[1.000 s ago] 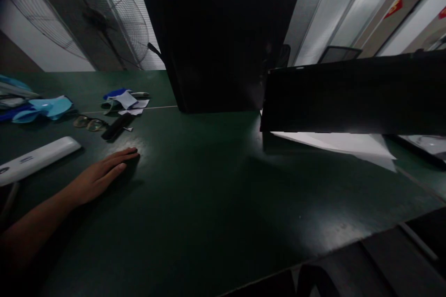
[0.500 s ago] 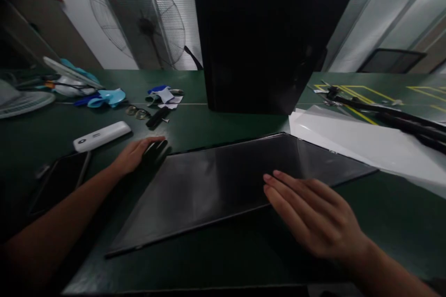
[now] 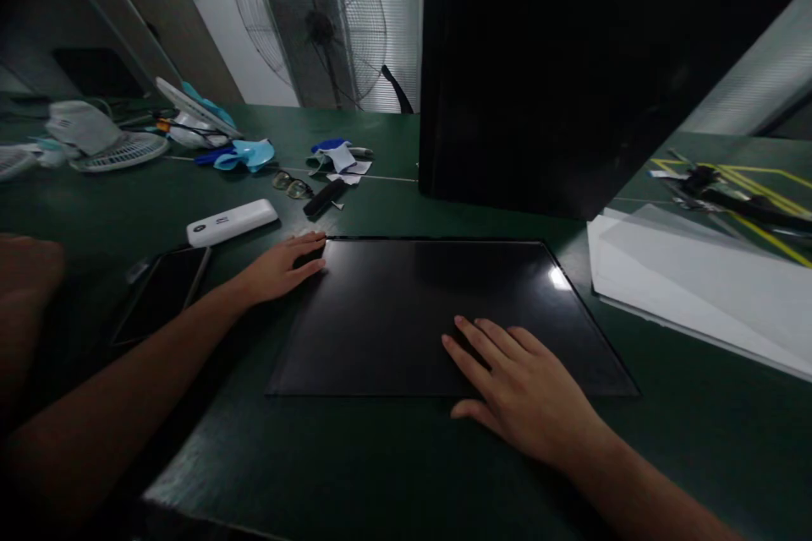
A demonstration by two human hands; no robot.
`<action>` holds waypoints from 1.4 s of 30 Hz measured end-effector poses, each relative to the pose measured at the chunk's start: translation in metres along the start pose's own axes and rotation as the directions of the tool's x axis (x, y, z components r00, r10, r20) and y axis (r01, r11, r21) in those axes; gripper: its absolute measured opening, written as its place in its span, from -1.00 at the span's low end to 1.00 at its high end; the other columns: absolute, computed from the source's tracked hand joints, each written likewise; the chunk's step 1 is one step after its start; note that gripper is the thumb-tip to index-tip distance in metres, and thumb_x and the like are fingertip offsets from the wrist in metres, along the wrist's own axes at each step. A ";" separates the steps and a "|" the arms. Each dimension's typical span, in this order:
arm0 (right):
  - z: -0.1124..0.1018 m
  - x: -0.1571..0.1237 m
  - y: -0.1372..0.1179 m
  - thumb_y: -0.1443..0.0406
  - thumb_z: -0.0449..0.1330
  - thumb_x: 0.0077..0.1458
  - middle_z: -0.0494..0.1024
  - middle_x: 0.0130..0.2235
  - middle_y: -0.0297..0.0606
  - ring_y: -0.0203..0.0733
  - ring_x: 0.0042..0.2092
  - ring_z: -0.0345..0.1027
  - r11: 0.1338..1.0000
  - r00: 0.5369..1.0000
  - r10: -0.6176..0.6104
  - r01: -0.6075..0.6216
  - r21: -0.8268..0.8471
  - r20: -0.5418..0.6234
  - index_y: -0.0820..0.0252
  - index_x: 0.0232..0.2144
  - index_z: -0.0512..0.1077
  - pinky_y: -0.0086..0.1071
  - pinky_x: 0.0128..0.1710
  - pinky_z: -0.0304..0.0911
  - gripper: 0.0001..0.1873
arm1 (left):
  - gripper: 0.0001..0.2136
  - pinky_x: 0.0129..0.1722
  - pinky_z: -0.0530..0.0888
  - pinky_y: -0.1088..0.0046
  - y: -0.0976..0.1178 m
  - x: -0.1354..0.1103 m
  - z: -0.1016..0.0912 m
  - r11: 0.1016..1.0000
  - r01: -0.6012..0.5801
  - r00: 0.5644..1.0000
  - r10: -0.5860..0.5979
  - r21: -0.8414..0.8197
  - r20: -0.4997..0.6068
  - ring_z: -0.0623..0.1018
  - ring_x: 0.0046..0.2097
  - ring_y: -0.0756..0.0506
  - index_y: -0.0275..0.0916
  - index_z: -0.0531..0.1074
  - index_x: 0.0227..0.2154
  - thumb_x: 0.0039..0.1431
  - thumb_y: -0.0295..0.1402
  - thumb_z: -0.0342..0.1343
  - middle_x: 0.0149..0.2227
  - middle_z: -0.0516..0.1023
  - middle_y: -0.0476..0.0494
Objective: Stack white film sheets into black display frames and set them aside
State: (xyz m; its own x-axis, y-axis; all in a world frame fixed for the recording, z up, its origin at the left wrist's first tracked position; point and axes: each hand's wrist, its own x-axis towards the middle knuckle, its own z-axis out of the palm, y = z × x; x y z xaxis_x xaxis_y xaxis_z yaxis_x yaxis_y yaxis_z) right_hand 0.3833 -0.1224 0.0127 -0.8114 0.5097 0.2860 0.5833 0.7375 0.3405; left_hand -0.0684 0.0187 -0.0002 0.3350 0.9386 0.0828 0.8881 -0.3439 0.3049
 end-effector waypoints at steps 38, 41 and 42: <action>0.056 -0.142 0.188 -0.26 -0.20 0.39 0.12 0.45 0.21 0.44 0.41 0.08 0.174 0.104 0.935 -0.968 -0.183 0.340 0.25 0.50 0.15 0.35 0.32 0.08 -0.06 | -0.25 0.47 0.17 -0.14 0.008 0.007 0.010 0.998 -0.066 0.997 0.066 0.008 0.039 0.25 0.50 -0.38 -0.16 0.33 0.43 0.42 0.22 -0.21 0.55 0.12 -0.25; 0.044 -0.143 0.188 -0.26 -0.24 0.40 0.13 0.45 0.23 0.51 0.38 0.10 0.175 0.112 0.931 -0.972 -0.156 0.347 0.25 0.51 0.12 0.38 0.24 0.13 -0.05 | -0.26 0.48 0.13 -0.14 0.007 0.005 0.009 0.997 -0.072 0.997 0.071 0.010 0.039 0.23 0.51 -0.38 -0.18 0.32 0.43 0.43 0.20 -0.21 0.55 0.12 -0.27; 0.041 -0.143 0.188 -0.26 -0.25 0.40 0.15 0.44 0.24 0.54 0.37 0.12 0.183 0.123 0.930 -0.972 -0.147 0.347 0.24 0.51 0.15 0.39 0.20 0.16 -0.05 | -0.27 0.49 0.11 -0.14 0.007 0.004 0.009 0.997 -0.074 0.997 0.074 0.012 0.037 0.21 0.52 -0.37 -0.19 0.32 0.43 0.45 0.19 -0.22 0.55 0.12 -0.28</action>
State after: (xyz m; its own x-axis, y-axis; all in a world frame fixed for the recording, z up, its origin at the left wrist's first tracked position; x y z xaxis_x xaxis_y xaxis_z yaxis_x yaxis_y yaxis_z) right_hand 0.6075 -0.0385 -0.0010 0.4295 0.9022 0.0409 0.9012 -0.4252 -0.0841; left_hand -0.0577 0.0199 -0.0058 0.4113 0.9089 0.0695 0.8643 -0.4131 0.2869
